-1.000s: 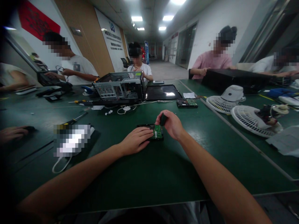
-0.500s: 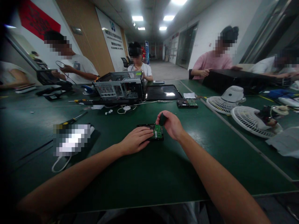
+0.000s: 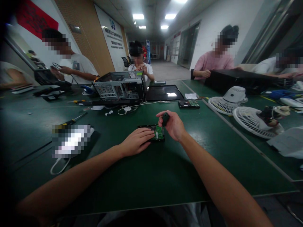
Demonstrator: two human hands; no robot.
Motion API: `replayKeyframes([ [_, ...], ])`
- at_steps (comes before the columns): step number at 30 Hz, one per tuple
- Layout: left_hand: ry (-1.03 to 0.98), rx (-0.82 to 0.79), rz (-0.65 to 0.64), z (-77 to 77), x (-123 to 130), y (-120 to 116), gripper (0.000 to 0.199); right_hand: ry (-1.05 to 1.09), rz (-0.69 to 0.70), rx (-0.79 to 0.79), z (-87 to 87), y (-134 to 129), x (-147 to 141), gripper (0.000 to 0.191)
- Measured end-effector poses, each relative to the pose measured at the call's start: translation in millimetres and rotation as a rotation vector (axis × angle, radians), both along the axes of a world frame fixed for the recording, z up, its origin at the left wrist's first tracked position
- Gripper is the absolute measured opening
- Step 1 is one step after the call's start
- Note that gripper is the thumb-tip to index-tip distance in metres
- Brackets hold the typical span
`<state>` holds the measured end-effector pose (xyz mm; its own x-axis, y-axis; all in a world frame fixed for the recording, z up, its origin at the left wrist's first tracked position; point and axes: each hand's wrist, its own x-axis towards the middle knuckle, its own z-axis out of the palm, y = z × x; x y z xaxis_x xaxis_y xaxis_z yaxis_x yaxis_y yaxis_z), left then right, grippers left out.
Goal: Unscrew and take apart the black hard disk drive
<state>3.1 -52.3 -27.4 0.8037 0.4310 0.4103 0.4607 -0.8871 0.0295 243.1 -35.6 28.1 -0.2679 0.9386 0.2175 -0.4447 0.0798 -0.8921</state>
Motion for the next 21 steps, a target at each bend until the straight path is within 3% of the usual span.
replayKeyframes([
  [6,0.005,0.001,0.000,-0.5,-0.5,0.6,0.041,0.011,-0.047,-0.012,0.3,-1.4,-1.5,0.022],
  [21,0.024,0.050,0.052,-2.9,2.1,-1.0,0.041,-0.033,-0.068,0.063,1.4,-0.5,3.9,0.016],
])
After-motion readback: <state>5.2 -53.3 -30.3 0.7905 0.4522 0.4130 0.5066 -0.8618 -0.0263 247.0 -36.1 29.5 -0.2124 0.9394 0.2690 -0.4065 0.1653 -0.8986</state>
